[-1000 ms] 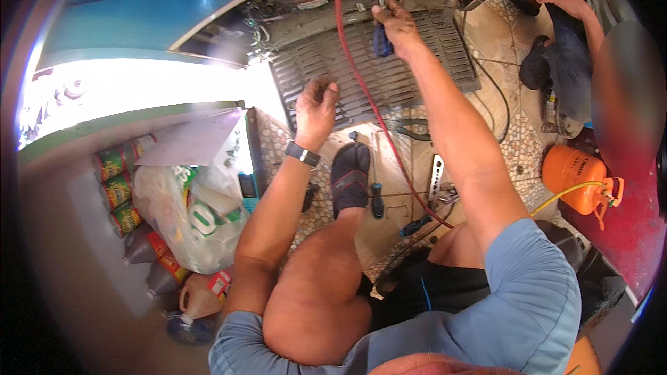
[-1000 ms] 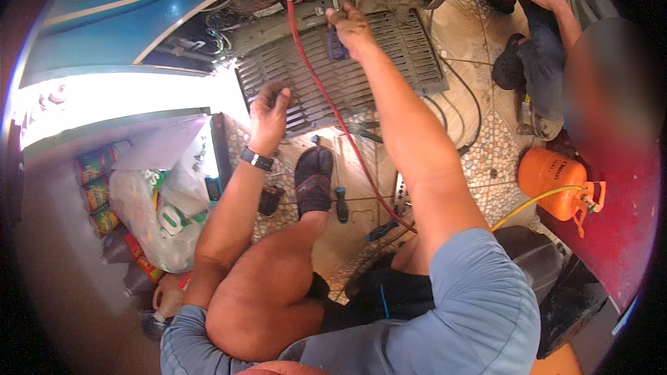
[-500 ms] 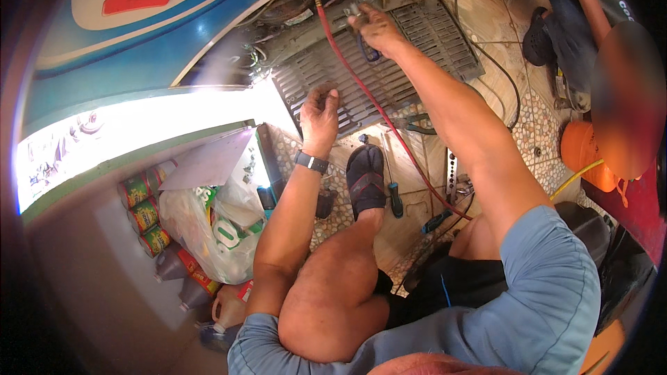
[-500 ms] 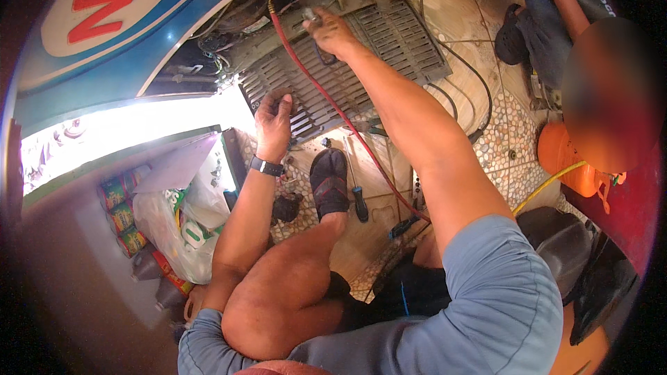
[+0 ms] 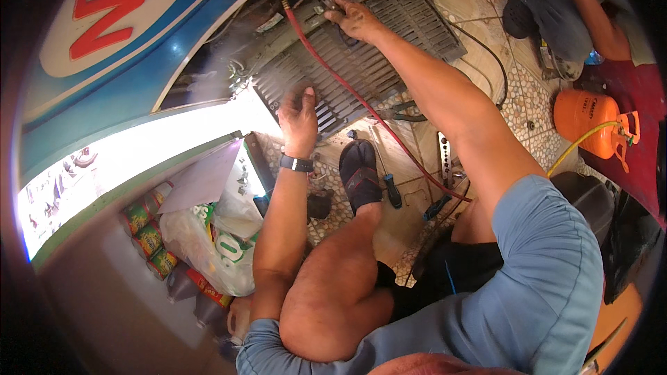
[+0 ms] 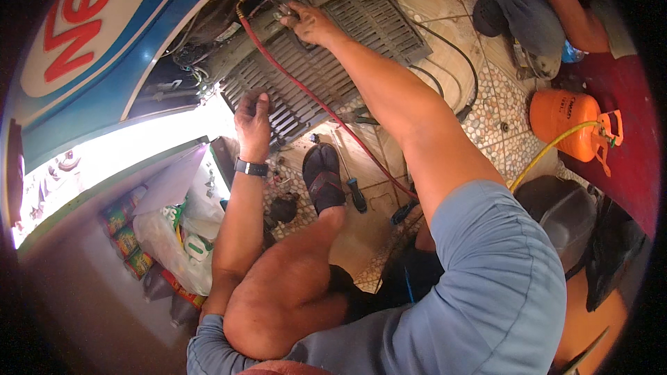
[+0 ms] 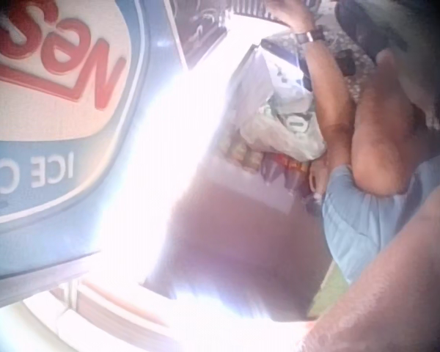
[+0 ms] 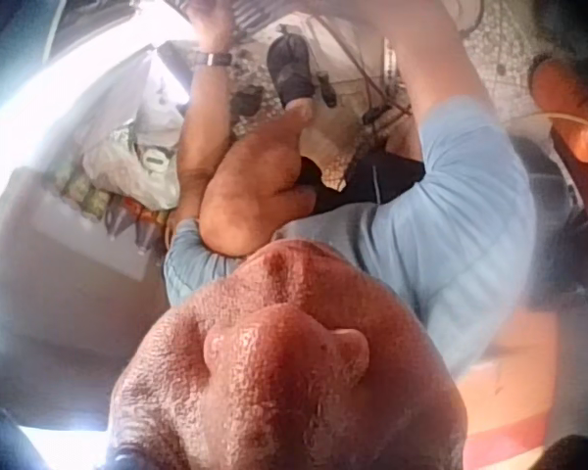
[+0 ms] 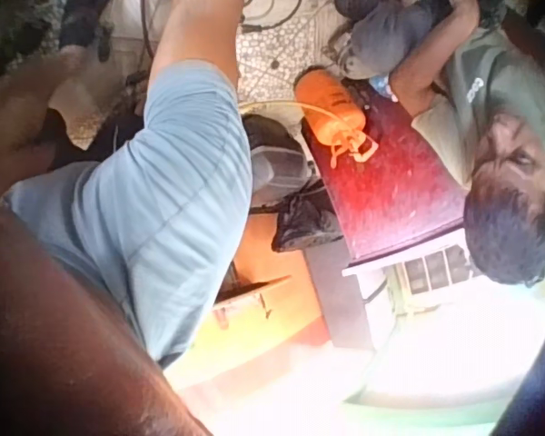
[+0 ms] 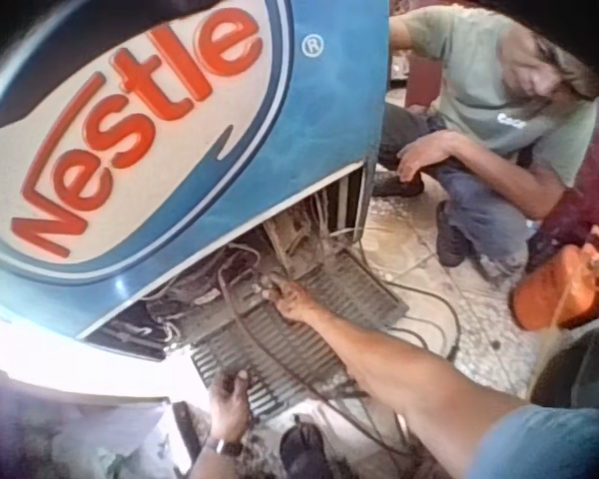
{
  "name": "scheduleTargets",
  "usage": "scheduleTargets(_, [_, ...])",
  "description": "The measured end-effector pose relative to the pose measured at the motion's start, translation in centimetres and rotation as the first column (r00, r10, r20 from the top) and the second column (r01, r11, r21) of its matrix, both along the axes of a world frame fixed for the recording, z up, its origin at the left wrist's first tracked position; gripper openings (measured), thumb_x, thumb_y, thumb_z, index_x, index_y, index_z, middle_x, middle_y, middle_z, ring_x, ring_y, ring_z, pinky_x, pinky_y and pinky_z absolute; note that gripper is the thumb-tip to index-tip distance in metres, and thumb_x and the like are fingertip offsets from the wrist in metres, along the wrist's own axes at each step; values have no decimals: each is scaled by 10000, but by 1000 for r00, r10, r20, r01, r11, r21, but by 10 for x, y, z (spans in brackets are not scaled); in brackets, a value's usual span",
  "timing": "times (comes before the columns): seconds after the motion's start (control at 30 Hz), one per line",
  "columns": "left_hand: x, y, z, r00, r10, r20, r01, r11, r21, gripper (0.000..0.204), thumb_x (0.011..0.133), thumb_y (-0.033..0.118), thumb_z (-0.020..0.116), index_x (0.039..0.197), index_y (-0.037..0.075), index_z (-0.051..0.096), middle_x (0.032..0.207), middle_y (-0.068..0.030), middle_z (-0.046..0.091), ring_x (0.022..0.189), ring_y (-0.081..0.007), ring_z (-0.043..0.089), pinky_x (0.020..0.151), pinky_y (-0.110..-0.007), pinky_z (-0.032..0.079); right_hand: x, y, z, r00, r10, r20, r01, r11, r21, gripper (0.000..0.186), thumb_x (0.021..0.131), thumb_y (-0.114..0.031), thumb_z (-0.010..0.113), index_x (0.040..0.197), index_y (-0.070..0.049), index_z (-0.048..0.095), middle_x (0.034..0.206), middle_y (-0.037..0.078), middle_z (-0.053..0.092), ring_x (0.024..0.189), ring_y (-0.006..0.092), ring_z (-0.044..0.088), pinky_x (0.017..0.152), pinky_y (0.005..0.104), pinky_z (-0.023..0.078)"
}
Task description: The person works on the internal components at the bottom of a refrigerator using a screwdriver, pliers, and manifold gauges to manipulate wires and connect hoses.
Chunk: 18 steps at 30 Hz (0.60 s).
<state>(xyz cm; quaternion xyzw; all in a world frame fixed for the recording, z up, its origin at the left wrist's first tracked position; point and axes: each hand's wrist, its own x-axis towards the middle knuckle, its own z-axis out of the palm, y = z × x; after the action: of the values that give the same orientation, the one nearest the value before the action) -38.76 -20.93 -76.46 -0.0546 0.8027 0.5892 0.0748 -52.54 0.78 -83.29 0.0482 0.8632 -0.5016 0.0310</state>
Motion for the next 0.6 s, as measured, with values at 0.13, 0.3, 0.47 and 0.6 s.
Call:
scheduleTargets(0.13, [-10, 6, -4, 989, -52, -136, 28, 985, -173, 259, 934, 224, 645, 1075, 7, 640, 882, -37, 650, 766, -116, 578, 716, -256, 468, -1, 5, -3, 999, -34, -41, 35, 999, 33, 707, 903, -562, 553, 1432, -113, 418, 1431, 156, 464, 1324, 340, 432, 1104, 391, 354])
scheduleTargets(0.3, [-9, 3, 8, 1000, 16, -26, -14, 996, 91, 260, 939, 216, 644, 1076, -4, 632, 886, -32, 652, 780, -113, 582, 727, -254, 471, -4, -7, -1, 999, -32, -18, 32, 999, 25, 716, 888, -568, 572, 1433, -128, 422, 1418, 142, 484, 1327, 327, 433, 1109, 396, 348])
scheduleTargets(0.47, [-6, 7, -2, 1000, -11, -24, 14, 992, 123, 244, 937, 195, 645, 1094, 8, 631, 928, -35, 645, 806, -111, 578, 742, -250, 476, -2, -4, 6, 999, -35, -10, 36, 993, 112, 673, 906, -514, 578, 1435, -128, 420, 1405, 149, 496, 1306, 323, 460, 1086, 381, 370])
scheduleTargets(0.6, [-4, 6, 5, 1000, -22, -22, 22, 1000, 17, 250, 943, 206, 637, 1094, 7, 642, 894, -28, 642, 785, -105, 573, 731, -249, 476, 3, -6, 12, 991, -131, 24, 133, 986, -98, 700, 904, -507, 590, 1421, -68, 419, 1420, 178, 471, 1326, 327, 434, 1090, 366, 364])
